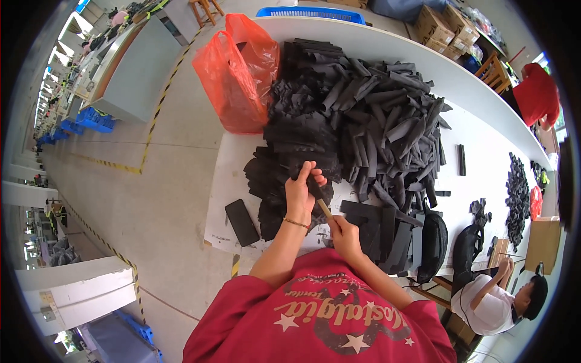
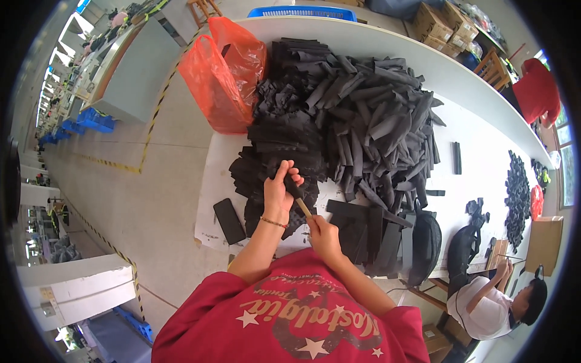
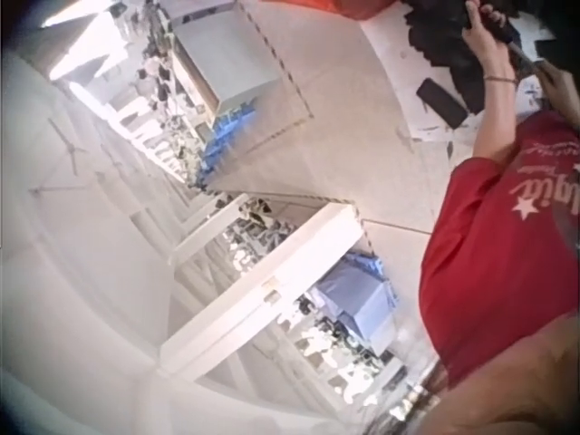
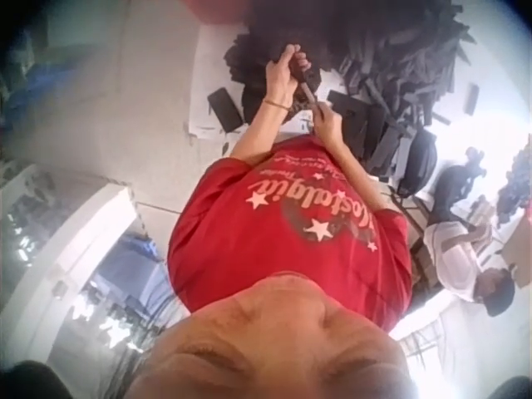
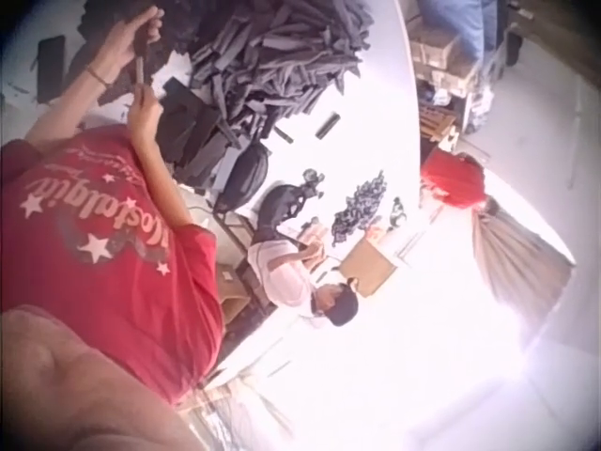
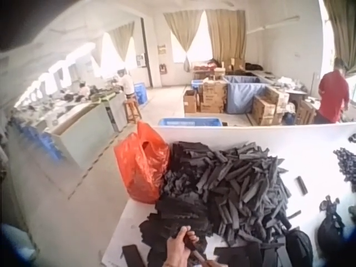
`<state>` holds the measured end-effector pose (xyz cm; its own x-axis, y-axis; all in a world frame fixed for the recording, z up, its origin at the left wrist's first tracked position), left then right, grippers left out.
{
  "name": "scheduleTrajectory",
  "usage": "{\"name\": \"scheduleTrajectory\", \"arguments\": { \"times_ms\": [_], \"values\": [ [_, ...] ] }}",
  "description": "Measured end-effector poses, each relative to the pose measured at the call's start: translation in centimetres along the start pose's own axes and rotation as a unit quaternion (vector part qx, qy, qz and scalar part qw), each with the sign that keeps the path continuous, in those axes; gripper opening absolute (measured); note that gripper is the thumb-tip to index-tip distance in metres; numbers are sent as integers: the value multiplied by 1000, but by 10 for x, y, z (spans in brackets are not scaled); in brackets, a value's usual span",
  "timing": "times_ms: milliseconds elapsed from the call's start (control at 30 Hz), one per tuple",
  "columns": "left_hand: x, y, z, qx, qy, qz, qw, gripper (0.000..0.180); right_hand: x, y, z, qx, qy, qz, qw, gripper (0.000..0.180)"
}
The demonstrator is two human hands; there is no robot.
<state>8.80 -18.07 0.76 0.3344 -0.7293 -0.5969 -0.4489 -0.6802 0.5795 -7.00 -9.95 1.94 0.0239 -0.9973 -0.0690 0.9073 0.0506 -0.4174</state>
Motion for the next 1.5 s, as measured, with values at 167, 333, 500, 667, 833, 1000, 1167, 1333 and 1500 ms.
{"name": "scheduleTrajectory", "arguments": {
  "times_ms": [167, 333, 500, 667, 833, 1000, 1167, 1333, 1500],
  "values": [
    [3, -6, 11, 39, -6, 2, 999, 27, -29, -26, -7, -3, 63, 55, 996, 13],
    [25, 21, -75, -35, 156, 62, 985, 35, -65, -51, -12, -11, 64, 70, 995, 11],
    [-6, -44, -23, 57, 108, -132, 984, 57, -34, -62, 16, 2, 65, 30, 997, 10],
    [-42, 9, 16, 98, -102, 98, 985, 45, -40, -57, 4, -17, 42, 41, 998, 10],
    [18, 6, 3, -5, -128, 84, 988, 22, -48, -67, 20, 35, 131, 144, 980, 13],
    [60, -2, -54, -76, -19, 46, 996, 22, -92, -110, 30, -6, -2, 344, 939, 16],
    [34, 3, 37, -107, -168, 38, 979, 18, 0, -69, 58, 19, -85, 19, 996, 36],
    [18, -6, 43, -107, -194, 12, 975, 18, 29, -44, 62, 199, -37, 73, 977, 23],
    [0, 6, -44, 109, 138, 71, 982, 47, 35, -58, 78, 308, 156, 55, 937, 11]
  ]
}}
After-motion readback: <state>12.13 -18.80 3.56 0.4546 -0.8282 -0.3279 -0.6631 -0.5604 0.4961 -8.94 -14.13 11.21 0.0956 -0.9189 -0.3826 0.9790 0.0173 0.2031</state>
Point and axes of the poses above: each hand's wrist, its own x-axis towards the middle knuckle, its own y-axis out of the palm, z = x × y, the point moved 6 cm from there along x, towards the middle knuckle, and after that the axes turned 8 degrees about -z, right-handed, at the moved point
